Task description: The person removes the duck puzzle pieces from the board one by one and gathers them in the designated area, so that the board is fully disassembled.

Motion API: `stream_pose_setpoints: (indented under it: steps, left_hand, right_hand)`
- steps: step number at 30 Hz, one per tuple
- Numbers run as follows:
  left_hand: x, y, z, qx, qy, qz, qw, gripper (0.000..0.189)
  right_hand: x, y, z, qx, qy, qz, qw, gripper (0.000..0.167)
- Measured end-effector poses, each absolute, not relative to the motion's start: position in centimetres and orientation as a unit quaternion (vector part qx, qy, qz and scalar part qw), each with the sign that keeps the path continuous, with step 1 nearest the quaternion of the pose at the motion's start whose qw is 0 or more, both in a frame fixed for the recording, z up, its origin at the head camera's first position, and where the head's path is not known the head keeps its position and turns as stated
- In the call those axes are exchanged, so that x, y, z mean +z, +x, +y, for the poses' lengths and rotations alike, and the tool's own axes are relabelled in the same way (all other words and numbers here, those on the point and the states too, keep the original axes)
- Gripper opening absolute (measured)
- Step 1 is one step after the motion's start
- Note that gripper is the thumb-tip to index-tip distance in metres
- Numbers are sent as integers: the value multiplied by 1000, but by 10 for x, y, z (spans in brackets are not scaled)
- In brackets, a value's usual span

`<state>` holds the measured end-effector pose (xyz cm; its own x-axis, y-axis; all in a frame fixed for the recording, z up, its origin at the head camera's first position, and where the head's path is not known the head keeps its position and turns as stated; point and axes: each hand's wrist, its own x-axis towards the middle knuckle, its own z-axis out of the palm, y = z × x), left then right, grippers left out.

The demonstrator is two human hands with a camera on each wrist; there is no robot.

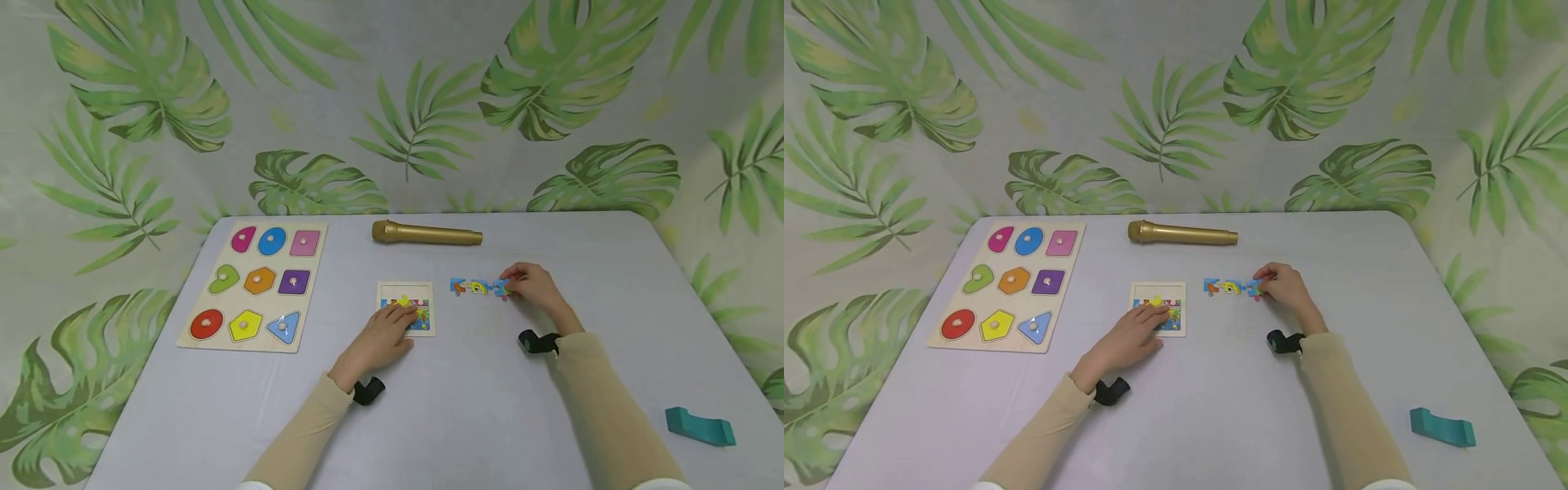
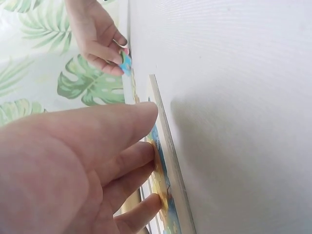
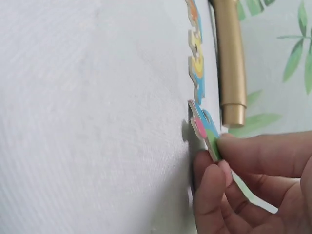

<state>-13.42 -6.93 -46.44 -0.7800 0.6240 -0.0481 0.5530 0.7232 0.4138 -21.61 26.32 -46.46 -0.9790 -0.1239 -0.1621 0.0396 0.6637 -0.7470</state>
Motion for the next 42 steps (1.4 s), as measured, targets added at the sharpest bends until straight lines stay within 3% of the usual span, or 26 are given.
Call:
stream_pose_setpoints:
  steps: [8,15,24,33,42]
  left_hand:
    - [-465,-135,-72,198,324,921,85,48]
    - [-464,-133,-73,219,308,921,92,49]
    - [-466,-133,-76,232,314,915,105,49]
    - [-466,-135,-75,223,332,911,97,46]
    - [-463,-134,-72,203,322,920,97,46]
  right_hand:
    - [-466,-214,255,-300,-33,951,58,16]
    - [-467,-213,245,-314,-58,947,38,14]
    - [-464,-201,191,-419,-153,893,68,12]
    - [-468,-195,143,-404,-251,874,97,20]
    - [-470,-192,129,-363,-239,896,86,27]
